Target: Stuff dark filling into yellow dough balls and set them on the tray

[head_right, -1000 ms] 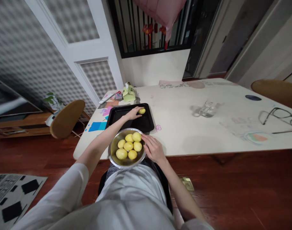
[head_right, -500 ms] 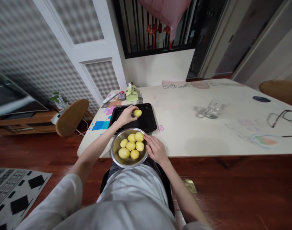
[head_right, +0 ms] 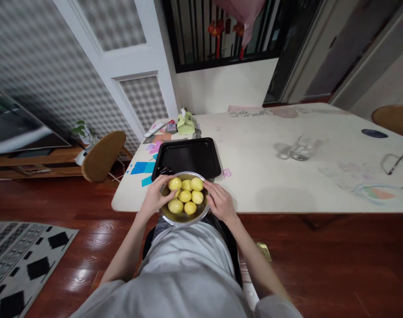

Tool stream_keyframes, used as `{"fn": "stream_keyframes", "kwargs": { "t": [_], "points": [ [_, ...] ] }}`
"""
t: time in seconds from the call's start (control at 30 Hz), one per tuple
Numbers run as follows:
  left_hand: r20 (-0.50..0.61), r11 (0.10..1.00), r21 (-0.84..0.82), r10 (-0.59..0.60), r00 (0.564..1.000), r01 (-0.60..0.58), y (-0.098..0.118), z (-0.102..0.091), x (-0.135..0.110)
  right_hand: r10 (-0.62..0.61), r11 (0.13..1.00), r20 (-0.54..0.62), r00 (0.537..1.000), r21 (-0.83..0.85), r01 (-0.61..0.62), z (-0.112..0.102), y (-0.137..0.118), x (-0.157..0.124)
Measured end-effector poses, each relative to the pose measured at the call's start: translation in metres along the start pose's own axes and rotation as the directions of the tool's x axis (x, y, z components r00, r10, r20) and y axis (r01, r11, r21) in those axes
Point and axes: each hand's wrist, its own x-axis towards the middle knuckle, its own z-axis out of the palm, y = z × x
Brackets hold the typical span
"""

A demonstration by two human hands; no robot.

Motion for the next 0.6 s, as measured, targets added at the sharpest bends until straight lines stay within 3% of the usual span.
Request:
{"fn": "stream_keyframes", "kwargs": {
  "t": [0.23,0.4,0.6],
  "points": [
    [-0.070,0.978,0.210,0.004,0.998,0.011,-0.012,0.006,-0.003,0.011,1.000,0.014,1.000,-0.005,-0.011,-0.001,0.002,-0.002],
    [-0.065,0.983,0.177,-0.035,0.997,0.046,-0.013,0.012,-0.007,0.004,1.000,-0.004,1.000,-0.012,-0.004,-0.001,0.000,-0.001],
    [0.015,0.989,0.145,0.002,1.000,-0.004,-0.012,0.013,-0.009,-0.007,1.000,-0.010,1.000,-0.012,0.007,-0.003,-0.001,0.000]
  ]
}}
